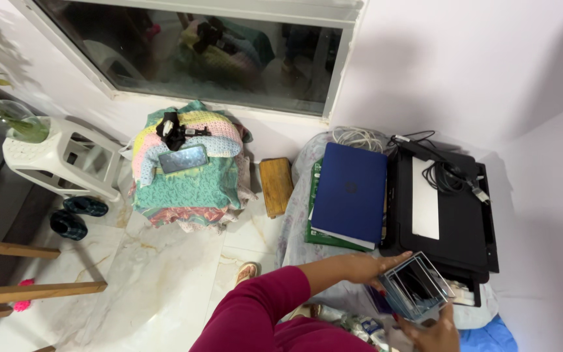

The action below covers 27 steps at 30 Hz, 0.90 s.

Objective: The person wipes a printer and a laptop with a white cloth, then handles a clear plastic organizer and several cables. They move items around on a cluttered surface and continue wiping the printer and laptop repeatedly.

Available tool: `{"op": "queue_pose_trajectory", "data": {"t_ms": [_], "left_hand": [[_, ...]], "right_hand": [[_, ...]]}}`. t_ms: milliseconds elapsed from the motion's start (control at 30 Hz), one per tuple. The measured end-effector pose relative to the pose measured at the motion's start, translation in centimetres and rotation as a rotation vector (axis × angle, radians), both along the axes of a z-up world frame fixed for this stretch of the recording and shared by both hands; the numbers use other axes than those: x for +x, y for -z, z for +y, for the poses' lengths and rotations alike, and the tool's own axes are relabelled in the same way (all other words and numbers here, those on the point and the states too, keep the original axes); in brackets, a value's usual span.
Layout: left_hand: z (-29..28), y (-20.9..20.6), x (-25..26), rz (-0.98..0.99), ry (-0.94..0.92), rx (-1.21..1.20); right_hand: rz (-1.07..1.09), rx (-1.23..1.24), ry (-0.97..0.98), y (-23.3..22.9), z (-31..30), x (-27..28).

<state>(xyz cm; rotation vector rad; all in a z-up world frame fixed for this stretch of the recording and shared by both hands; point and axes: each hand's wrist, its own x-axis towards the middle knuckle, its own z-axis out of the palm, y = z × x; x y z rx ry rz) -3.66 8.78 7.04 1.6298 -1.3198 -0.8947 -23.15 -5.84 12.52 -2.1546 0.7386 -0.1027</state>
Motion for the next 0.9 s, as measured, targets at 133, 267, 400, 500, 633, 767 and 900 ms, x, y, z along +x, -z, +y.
{"op": "queue_pose_trajectory", "data": {"t_ms": [133,267,400,500,633,767,900], "left_hand": [[-1.4,3.7,0.8,-0.199,-0.028,0.323],[-2.2,10.3,0.4,-0.381,-0.103,0.199],[-2.0,15.0,-0.6,-0.416,-0.199,0.31],[-1.7,16.0,0.0,-0.343,-0.257,0.365],[-2.2,15.2,0.2,-0.383,-0.221,0.366],[-3.5,14.1,0.9,-0.394,-0.174,0.384],[-5.4,12.9,2.4,-0.508,-0.134,0.333]], "right_hand": [[0.077,-0.06,0.093,1.8,2.1,0.3],[0.325,-0.286,0.099,5.4,2.8,-0.1],[0.063,-0.194,0.206,6.8,4.3,-0.1],[0.084,-0.089,0.289,6.9,4.6,0.8],[0.033,-0.122,0.305,6.7,5.2,0.7],[0.001,-0.067,0.372,7.1,5.3,0.8],[0.008,-0.102,0.413,7.8,4.4,2.0]]}}
